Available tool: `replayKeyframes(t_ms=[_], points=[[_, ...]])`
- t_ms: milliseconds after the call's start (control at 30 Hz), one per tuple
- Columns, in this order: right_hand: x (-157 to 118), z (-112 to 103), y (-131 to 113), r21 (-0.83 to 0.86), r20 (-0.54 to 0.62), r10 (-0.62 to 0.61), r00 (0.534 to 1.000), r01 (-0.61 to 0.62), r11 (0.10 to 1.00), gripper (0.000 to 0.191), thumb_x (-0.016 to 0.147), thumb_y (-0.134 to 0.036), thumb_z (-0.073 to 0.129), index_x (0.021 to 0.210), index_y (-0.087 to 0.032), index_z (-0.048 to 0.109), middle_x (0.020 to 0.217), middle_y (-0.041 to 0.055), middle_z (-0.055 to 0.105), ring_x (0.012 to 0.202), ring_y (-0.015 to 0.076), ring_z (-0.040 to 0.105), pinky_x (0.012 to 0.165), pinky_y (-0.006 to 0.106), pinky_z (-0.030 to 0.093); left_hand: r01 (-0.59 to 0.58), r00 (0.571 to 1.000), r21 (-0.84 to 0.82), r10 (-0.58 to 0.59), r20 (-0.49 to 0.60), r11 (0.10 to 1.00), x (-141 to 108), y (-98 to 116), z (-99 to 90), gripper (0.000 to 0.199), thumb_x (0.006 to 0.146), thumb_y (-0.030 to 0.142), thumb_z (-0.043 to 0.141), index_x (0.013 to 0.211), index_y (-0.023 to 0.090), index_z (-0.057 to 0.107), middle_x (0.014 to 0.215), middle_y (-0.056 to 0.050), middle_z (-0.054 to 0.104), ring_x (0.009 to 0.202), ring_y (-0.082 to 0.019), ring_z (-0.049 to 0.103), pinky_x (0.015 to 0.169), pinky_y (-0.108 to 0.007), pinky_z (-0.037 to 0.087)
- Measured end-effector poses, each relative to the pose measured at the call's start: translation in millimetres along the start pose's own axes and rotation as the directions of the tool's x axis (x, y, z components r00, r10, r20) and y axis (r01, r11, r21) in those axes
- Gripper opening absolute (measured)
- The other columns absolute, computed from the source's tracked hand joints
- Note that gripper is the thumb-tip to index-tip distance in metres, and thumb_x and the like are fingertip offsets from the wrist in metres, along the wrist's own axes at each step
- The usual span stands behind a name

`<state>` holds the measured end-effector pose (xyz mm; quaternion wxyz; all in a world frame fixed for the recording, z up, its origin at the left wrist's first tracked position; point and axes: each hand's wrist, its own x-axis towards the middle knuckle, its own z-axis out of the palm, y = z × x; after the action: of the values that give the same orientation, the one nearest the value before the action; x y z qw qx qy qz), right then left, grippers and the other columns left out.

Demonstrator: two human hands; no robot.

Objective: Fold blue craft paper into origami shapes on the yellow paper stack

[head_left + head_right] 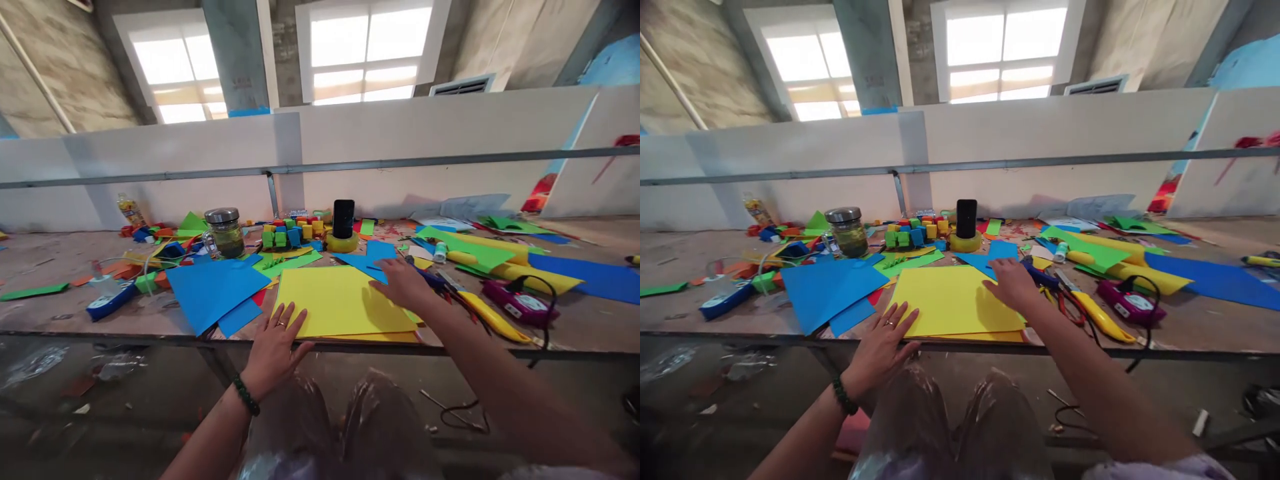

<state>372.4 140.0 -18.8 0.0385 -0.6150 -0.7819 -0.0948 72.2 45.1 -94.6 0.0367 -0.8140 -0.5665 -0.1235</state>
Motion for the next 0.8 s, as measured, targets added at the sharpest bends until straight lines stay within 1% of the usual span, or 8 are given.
replayKeyframes(t_ms=[133,267,400,533,600,667,733,800], points=[[52,6,24,-0.076,0.092,0.111,0.99,-0.105,0.992,0.056,0.086,-0.047,0.059,0.12,-0.003,0.059,0.117,0.0265,0.065,0.118,0.0401,0.054,0.097,0.05,0.04,-0.008,1.0,-0.031,0.008,0.001,0.999,-1,0,-0.2,0.069,0.091,0.066,0.037,0.147,0.026,0.04,0.153,-0.012,0.037,0.143,-0.034,0.031,0.111,-0.054,0.031],[77,17,24,-0.085,0.141,0.121,0.983,-0.109,0.99,0.042,0.088,-0.039,0.057,0.111,-0.005,0.065,0.108,0.0239,0.069,0.102,0.0363,0.064,0.084,0.043,0.047,0.001,0.999,-0.048,0.001,0.037,0.999,-1,0,-1.7,0.072,0.089,0.068,0.039,0.148,0.027,0.037,0.155,-0.012,0.034,0.144,-0.033,0.029,0.112,-0.053,0.031],[71,5,13,-0.085,0.039,0.103,0.994,-0.1,0.991,0.032,0.089,-0.013,0.043,0.112,-0.005,0.065,0.101,0.0225,0.071,0.097,0.0317,0.066,0.08,0.038,0.048,0.012,0.997,-0.058,-0.008,0.075,0.998,1,0,-3.9,0.075,0.086,0.068,0.046,0.149,0.028,0.036,0.156,-0.012,0.031,0.145,-0.035,0.025,0.112,-0.056,0.031],[31,-11,-12,-0.049,-0.154,-0.084,0.984,0.078,0.996,0.04,0.095,-0.012,0.035,0.124,-0.017,0.061,0.126,0.0143,0.065,0.123,0.0243,0.054,0.101,0.036,0.039,0.007,0.998,-0.121,0.0,0.056,0.993,1,-2,-4.1,0.074,0.086,0.066,0.05,0.148,0.027,0.038,0.154,-0.014,0.035,0.143,-0.036,0.029,0.111,-0.06,0.029],[2,-4,-25,0.022,-0.318,-0.408,0.856,0.437,0.899,0.035,0.095,-0.014,0.038,0.11,-0.021,0.069,0.117,0.0091,0.07,0.12,0.022,0.057,0.104,0.036,0.039,0.027,0.998,-0.168,-0.035,-0.048,0.985,-1,-2,-4.4,0.068,0.088,0.061,0.051,0.145,0.024,0.043,0.151,-0.015,0.041,0.141,-0.035,0.034,0.111,-0.06,0.03],[-24,12,-34,0.057,-0.454,-0.501,0.737,0.585,0.809,0.031,0.094,-0.012,0.042,0.101,-0.022,0.071,0.105,0.0057,0.075,0.114,0.0226,0.061,0.103,0.04,0.041,0.045,0.97,-0.194,-0.089,-0.226,0.98,-2,-1,-5.3,0.054,0.091,0.052,0.052,0.137,0.022,0.052,0.146,-0.016,0.047,0.137,-0.033,0.04,0.11,-0.06,0.03],[-42,33,-37,0.094,-0.532,-0.491,0.69,0.624,0.775,0.032,0.089,-0.005,0.044,0.097,-0.021,0.07,0.099,0.0043,0.076,0.109,0.0237,0.064,0.097,0.041,0.047,0.008,0.932,-0.201,-0.08,-0.355,0.98,-2,2,-6.6,0.041,0.092,0.043,0.054,0.127,0.022,0.06,0.138,-0.014,0.055,0.132,-0.032,0.047,0.11,-0.059,0.032],[-50,50,-36,0.159,-0.566,-0.432,0.702,0.608,0.778,0.029,0.085,-0.002,0.047,0.092,-0.02,0.07,0.097,0.005,0.076,0.107,0.0244,0.066,0.092,0.04,0.051,-0.074,0.929,-0.208,-0.009,-0.37,0.975,-1,7,-7.6,0.031,0.091,0.036,0.056,0.118,0.022,0.066,0.131,-0.013,0.061,0.127,-0.031,0.052,0.109,-0.056,0.035]])
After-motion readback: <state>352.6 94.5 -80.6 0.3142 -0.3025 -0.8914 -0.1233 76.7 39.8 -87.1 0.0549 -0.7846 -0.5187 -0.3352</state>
